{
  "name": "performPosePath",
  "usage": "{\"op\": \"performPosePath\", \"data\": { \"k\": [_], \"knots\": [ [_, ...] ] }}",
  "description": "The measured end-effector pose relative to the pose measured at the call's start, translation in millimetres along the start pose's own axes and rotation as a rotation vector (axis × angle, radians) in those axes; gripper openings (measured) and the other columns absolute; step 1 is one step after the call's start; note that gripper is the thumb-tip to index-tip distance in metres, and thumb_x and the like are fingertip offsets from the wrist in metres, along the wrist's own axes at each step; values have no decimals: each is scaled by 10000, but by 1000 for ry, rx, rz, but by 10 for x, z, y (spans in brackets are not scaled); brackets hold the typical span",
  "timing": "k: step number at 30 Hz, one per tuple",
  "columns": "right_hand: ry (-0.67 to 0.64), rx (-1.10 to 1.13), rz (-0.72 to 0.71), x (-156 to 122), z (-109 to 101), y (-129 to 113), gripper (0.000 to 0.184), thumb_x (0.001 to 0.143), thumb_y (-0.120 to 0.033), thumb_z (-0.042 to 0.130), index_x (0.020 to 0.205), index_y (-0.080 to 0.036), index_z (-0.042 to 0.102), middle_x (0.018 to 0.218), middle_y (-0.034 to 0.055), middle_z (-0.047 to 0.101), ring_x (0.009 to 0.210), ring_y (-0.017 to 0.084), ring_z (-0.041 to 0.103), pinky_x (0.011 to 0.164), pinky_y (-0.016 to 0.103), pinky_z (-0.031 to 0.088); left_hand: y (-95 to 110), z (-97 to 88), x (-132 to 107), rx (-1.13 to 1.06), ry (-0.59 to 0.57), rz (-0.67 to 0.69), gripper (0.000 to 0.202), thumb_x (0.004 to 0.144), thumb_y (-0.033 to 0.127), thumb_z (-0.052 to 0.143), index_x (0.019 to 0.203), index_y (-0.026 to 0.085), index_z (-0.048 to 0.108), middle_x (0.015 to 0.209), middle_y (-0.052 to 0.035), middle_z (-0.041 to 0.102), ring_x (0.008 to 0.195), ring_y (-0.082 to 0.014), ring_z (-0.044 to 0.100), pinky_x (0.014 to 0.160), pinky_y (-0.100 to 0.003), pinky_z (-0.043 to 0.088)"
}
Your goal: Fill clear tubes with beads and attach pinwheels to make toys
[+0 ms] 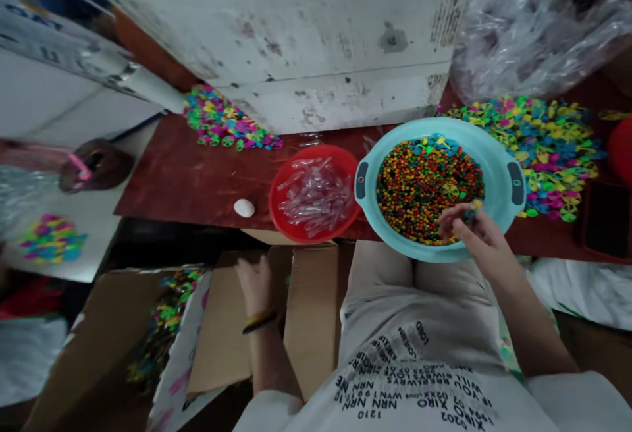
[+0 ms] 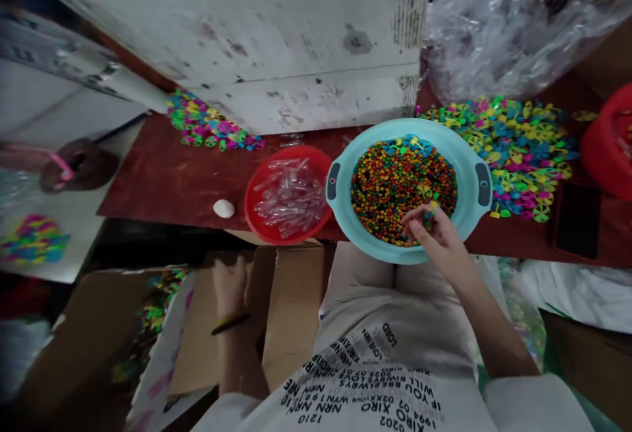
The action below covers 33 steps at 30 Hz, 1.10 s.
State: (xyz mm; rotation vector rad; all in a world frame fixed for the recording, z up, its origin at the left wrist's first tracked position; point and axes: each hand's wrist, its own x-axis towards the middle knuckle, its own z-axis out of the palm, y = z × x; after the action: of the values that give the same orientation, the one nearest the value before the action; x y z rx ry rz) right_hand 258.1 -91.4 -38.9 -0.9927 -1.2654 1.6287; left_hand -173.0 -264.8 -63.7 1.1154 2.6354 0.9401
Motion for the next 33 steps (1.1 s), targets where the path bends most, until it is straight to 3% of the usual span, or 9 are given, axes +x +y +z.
{"op": "performPosePath", "data": {
  "k": [3,5,7,11,13,16,22,26,33],
  "knots": [
    [195,-136,-134,115,-3,55,352,1023,-607,642,1147,-278,637,947,21,638,790,175,634,730,343,563,830,325,256,-275,186,222,371,1062,443,507,1279,178,650,1263,-144,715,1144,-249,699,1073,-451,550],
    [293,-196,-177,197,-36,129,399,1027,-637,595,1225,-291,617,935,20,608,791,195,616,761,376,560,1575,634,379,-407,-33,613,312,1104,359,471,1255,212,702,1142,-80,764,1057,-199,726,1003,-370,581],
    [315,-228,-161,267,-78,207,433,1039,-630,538,1302,-293,604,930,32,600,812,224,614,786,407,561,2297,1031,464,-300,-408,1044,275,1085,278,512,1253,207,717,1216,-84,764,1138,-208,718,1030,-358,571],
    [313,-313,-132,348,-127,281,476,1027,-560,521,1399,-269,579,1005,72,629,913,269,630,910,471,559,3165,1862,610,162,-571,1171,234,1045,124,513,1150,102,721,1194,-113,756,1226,-238,665,1102,-378,500],
    [305,-362,-147,367,-119,274,479,1011,-532,550,1397,-250,577,1109,105,656,1019,286,641,1007,494,534,3267,2127,683,239,-614,1083,212,1043,149,536,1130,80,717,1136,-102,753,1185,-220,664,1070,-340,495],
    [258,-386,-126,391,-77,251,429,990,-494,582,1327,-229,576,1183,131,680,1090,298,659,1046,503,519,3197,2253,762,211,-622,1006,153,974,195,709,1096,110,743,1042,-107,763,1113,-262,670,1020,-383,515],
    [176,-347,-74,469,-17,239,276,983,-456,572,1154,-240,579,1081,106,722,1019,286,696,992,478,534,3002,2040,811,-110,-832,786,135,865,154,789,1000,167,786,1044,-77,799,1004,-238,709,994,-402,540],
    [146,-325,-69,527,-6,254,264,980,-439,571,1141,-233,610,1128,123,727,1072,298,698,1023,488,533,2915,1883,794,-369,-923,677,213,885,297,781,1049,160,776,1125,-81,801,1060,-216,728,1034,-385,557],
    [179,-443,-188,612,57,238,277,1011,-418,565,1122,-235,741,1202,126,767,1163,315,690,1075,491,522,2875,1580,664,-493,-1055,823,433,946,547,745,1179,181,770,1224,-117,786,1146,-222,734,1061,-372,562]
  ]
}}
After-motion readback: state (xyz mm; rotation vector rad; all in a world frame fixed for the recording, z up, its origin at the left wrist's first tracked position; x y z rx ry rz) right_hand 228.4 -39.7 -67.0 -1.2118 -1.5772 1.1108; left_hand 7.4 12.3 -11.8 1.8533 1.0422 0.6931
